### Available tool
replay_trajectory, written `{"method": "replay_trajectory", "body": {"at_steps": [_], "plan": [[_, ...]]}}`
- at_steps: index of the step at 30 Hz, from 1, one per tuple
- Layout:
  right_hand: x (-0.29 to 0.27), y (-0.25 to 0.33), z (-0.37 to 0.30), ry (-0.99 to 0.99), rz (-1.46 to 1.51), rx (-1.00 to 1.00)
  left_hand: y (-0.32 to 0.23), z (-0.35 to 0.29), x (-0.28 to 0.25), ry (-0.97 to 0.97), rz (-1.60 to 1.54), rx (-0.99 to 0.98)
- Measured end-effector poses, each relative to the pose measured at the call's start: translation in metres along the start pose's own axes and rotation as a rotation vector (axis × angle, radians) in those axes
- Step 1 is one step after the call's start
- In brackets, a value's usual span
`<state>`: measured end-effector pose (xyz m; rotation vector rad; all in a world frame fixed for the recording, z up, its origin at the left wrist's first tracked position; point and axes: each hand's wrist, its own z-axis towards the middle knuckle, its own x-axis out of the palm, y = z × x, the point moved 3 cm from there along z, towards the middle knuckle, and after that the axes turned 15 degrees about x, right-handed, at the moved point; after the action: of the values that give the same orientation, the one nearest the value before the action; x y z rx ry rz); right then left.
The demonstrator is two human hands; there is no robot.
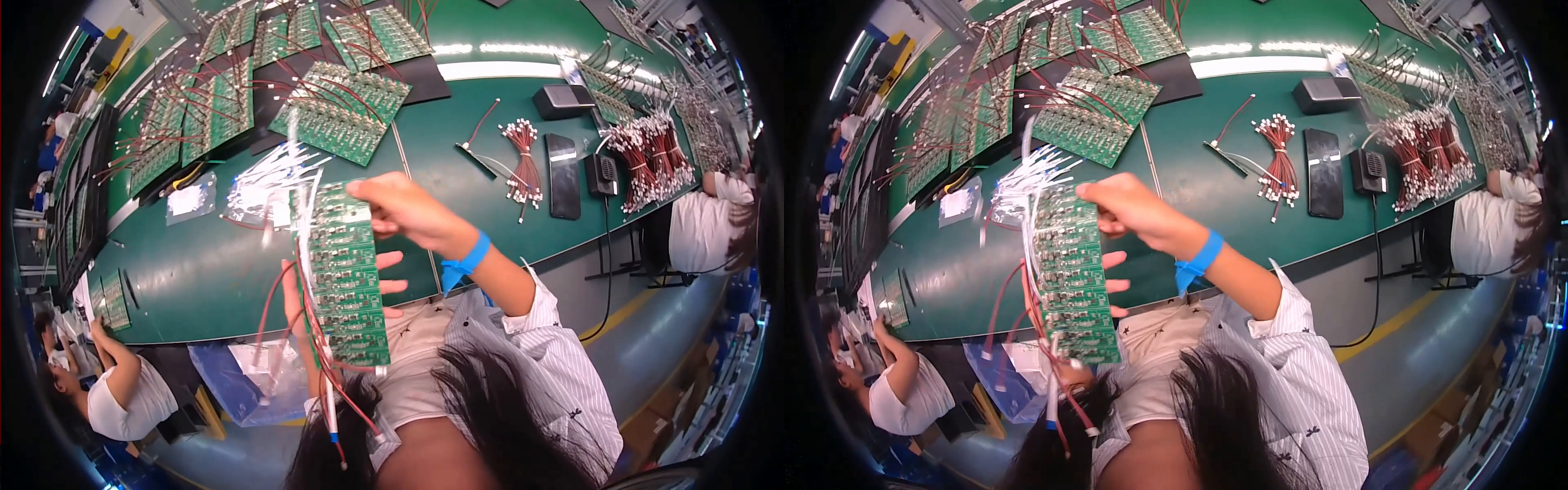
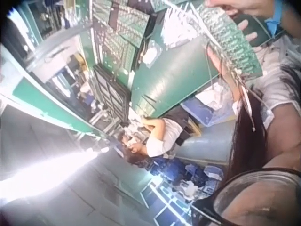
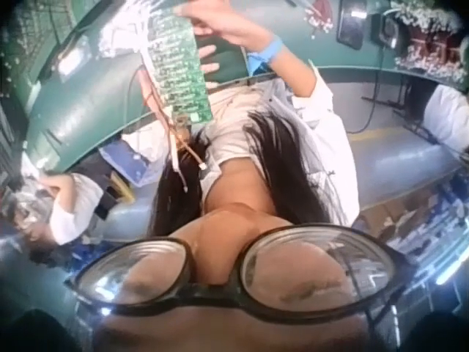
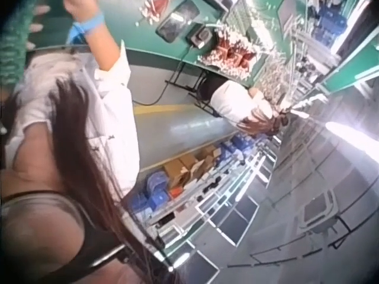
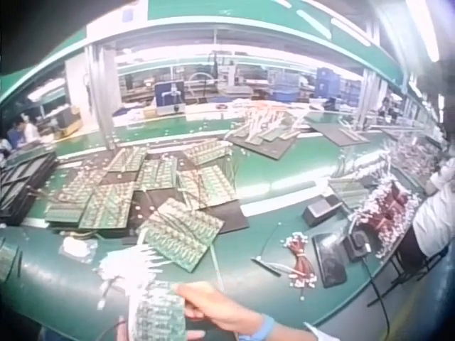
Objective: The person connects ribbon cables and wire harnesses into connectors on circuit boards by hand, setting the boards on the table.
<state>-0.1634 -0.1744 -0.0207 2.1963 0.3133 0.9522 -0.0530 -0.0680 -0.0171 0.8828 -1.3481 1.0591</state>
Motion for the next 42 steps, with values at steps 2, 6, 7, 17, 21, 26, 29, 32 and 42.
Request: {"method": "replay_trajectory", "body": {"at_steps": [2,6,7,17,21,26,29,32,42], "plan": [[0.013,-0.004,0.003,0.117,0.022,0.007,-0.003,-0.013,0.003,-0.137,0.144,0.186],[0.012,-0.008,-0.007,-0.101,-0.245,-0.161,-0.017,-0.025,0.007,-0.244,0.121,0.365],[0.008,-0.008,-0.014,-0.197,-0.329,-0.312,-0.019,-0.03,0.007,-0.244,0.123,0.361],[-0.061,-0.003,-0.064,-0.801,-0.822,-0.333,-0.101,-0.07,-0.042,-0.114,0.241,0.597],[0.005,-0.008,-0.001,-0.583,-1.339,-0.68,-0.093,-0.061,-0.032,-0.112,0.203,0.676],[0.034,0.009,0.092,-0.711,-1.613,-0.962,-0.088,-0.072,-0.025,-0.254,0.201,0.782],[0.029,0.006,0.11,-0.678,-1.778,-0.818,-0.096,-0.085,-0.031,-0.259,0.217,0.82],[0.028,0.007,0.117,-0.639,-1.779,-0.784,-0.102,-0.091,-0.036,-0.258,0.196,0.865],[0.035,0.024,0.109,-0.443,-1.491,-0.559,-0.105,-0.088,-0.039,-0.237,0.124,0.866]]}}
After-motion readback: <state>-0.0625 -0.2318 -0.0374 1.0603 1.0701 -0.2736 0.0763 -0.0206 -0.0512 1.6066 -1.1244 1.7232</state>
